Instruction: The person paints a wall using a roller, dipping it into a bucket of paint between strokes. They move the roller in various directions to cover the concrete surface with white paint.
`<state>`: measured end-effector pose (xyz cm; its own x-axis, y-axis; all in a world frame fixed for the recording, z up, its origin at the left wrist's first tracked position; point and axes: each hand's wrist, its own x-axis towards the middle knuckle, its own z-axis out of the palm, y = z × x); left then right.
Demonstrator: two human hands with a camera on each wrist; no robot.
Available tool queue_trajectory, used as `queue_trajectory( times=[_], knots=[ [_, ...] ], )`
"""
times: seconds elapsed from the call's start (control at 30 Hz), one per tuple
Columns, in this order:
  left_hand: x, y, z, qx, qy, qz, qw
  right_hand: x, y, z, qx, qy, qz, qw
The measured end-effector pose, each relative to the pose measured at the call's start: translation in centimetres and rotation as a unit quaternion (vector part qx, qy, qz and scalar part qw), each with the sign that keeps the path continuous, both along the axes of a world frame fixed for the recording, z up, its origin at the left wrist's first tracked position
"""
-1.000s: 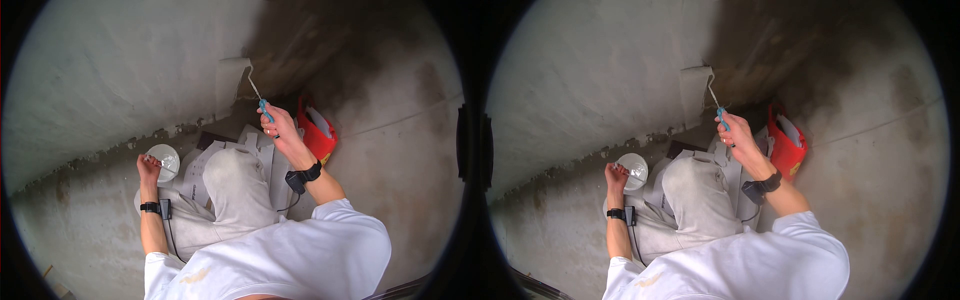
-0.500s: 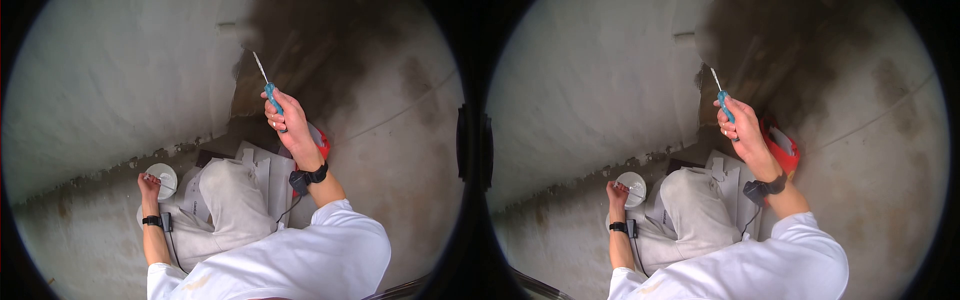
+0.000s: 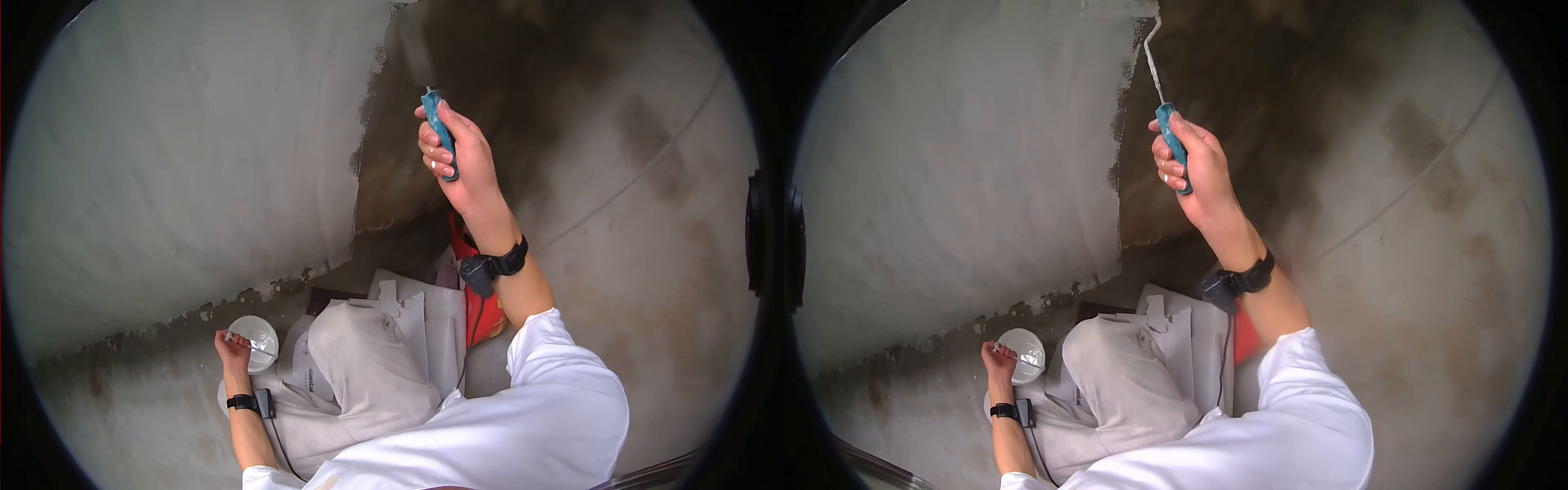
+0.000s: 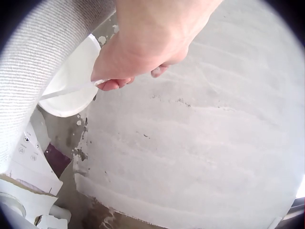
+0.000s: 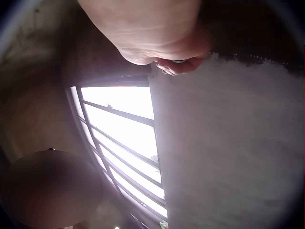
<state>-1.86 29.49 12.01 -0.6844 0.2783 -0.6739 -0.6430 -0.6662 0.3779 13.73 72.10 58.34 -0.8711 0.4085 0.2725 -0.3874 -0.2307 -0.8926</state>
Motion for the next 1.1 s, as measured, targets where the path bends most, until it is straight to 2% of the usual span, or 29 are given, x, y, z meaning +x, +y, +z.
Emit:
queue_trajectory(
  times=[0.37,1.1],
  knots=[
    [0.1,-0.4,-0.3,0.009,0.002,0.015,1.0,-1.8,2.3,2.6,0.023,0.021,-0.001,1.0],
    [0.0,0.2,1.7,0.011,-0.022,0.004,1.0,-3.3,3.3,-4.8,0.001,-0.106,-0.04,0.994]
  ],
)
